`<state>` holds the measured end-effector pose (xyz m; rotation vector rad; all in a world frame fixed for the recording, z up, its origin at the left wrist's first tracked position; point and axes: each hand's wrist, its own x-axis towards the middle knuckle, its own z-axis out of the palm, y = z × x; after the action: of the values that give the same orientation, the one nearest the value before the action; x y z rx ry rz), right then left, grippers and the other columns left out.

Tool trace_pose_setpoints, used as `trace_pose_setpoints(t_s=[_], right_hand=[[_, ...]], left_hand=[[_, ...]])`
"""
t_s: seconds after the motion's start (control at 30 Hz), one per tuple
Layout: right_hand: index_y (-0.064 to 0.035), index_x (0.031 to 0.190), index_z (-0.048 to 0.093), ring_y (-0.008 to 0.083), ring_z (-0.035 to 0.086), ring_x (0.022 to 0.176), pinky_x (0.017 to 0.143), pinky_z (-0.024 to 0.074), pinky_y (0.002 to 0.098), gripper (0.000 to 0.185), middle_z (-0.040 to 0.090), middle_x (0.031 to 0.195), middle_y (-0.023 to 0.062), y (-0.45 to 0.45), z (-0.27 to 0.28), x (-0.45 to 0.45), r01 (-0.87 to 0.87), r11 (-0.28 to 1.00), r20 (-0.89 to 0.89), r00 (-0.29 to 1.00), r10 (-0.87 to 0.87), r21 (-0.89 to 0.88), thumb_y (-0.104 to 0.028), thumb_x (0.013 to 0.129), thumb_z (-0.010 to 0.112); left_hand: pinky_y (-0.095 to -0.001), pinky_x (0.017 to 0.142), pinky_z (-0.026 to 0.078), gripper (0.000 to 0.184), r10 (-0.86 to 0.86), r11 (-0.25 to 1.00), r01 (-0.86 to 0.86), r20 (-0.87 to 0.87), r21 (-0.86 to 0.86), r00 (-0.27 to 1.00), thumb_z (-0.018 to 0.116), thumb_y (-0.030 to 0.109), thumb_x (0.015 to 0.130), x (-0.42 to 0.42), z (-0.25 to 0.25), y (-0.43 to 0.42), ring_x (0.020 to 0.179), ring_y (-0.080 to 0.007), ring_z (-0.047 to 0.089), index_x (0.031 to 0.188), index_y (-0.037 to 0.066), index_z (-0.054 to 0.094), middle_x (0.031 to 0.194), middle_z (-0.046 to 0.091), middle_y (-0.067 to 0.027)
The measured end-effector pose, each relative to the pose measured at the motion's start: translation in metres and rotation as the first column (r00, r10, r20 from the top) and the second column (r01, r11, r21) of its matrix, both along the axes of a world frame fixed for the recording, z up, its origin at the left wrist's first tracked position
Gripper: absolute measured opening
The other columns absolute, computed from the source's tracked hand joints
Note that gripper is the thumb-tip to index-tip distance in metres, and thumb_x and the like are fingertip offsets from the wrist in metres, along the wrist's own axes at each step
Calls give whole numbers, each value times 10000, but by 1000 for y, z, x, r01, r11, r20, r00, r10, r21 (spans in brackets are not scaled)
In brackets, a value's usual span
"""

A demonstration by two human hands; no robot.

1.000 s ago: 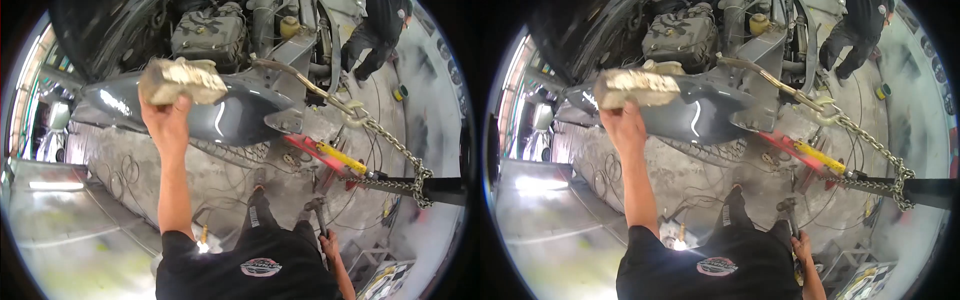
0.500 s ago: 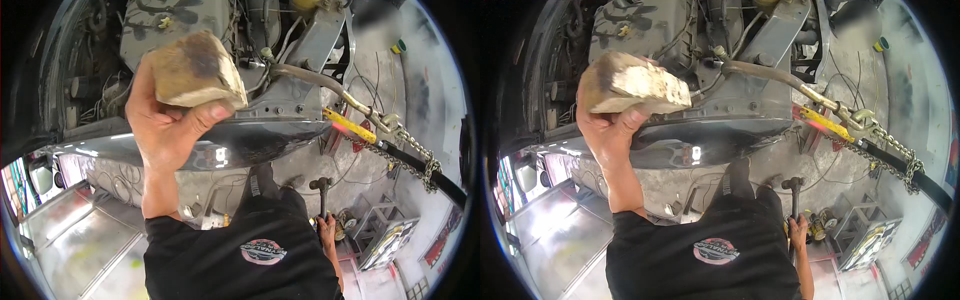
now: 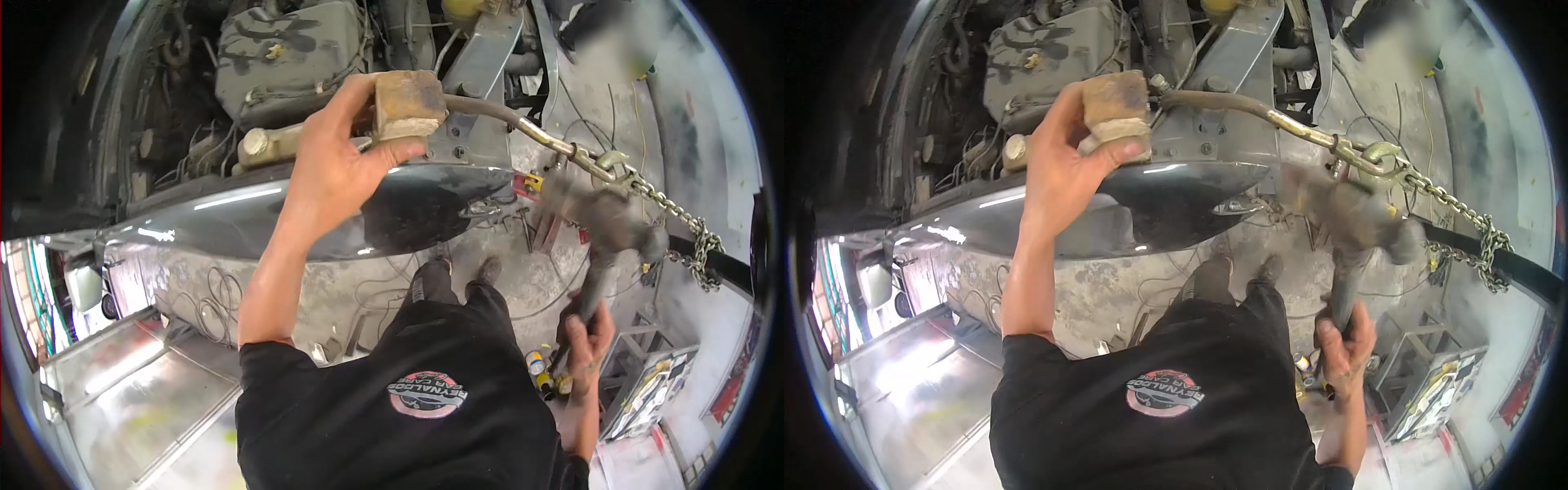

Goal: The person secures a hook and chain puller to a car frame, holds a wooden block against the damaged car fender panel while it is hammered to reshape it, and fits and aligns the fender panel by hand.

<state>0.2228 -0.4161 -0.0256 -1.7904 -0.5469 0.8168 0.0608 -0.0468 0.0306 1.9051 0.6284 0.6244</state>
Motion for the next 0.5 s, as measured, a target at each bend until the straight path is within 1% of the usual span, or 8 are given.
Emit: trace_pose_setpoints(t_s=[0.07,0.17,0.23,0.3,0.33,0.37,0.43,0.5], right_hand=[[48,1201,511,96,489,512,470,365,233,491,555,733,48,31,34,7,-82,962,15,997,81,262,-348,950,655],[73,1182,504,78,461,497,453,357,215,371,512,677,37,72,87,14,-194,857,146,979,140,478,-259,1019,541],[57,1185,563,94,498,522,507,393,255,309,577,737,25,84,123,18,-229,855,164,972,171,465,-169,976,582],[64,1110,544,175,562,586,554,434,348,281,592,697,85,104,130,18,-333,877,429,888,167,348,-166,970,623],[67,1086,534,212,587,613,574,446,380,295,603,687,122,112,132,20,-400,883,533,816,223,244,-181,967,640],[67,1086,534,212,587,613,574,446,380,295,603,687,122,120,130,24,-405,881,535,814,226,244,-181,967,640],[65,1068,522,260,600,633,588,449,389,284,604,687,198,127,118,26,-562,823,452,715,533,-82,-175,968,637],[60,1060,529,276,599,628,594,454,390,275,623,704,207,123,106,26,-543,839,513,710,481,-36,-176,968,637]], left_hand=[[-350,958,502,533,-2,998,1,3,67,1000,854,154,787,-1,2,-6,1031,-180,658,1228,-6,600,1078,714,-90],[-343,954,502,502,-25,999,24,24,46,999,828,102,797,-5,4,-14,1015,-180,661,1230,-2,598,1089,722,-91],[-336,968,493,514,-14,1000,14,24,28,1000,823,103,804,-6,5,-16,1045,-170,648,1254,4,595,1110,706,-79],[-330,982,484,526,-6,1000,7,17,-10,1000,817,105,811,-6,5,-19,1074,-160,635,1277,9,591,1130,690,-67],[-330,979,485,522,-8,998,9,-11,56,1000,815,98,810,-5,4,-21,1069,-161,635,1274,6,593,1127,693,-73],[-330,976,487,519,-7,993,12,-41,119,999,813,91,809,-5,2,-22,1064,-162,635,1270,3,594,1123,697,-80],[-332,975,489,514,2,996,0,-25,94,1000,811,82,808,-9,0,-24,1061,-163,635,1267,1,595,1123,700,-82],[-334,973,490,510,8,996,-8,5,84,1000,808,73,807,-5,1,-20,1058,-164,635,1265,0,596,1123,703,-84]])
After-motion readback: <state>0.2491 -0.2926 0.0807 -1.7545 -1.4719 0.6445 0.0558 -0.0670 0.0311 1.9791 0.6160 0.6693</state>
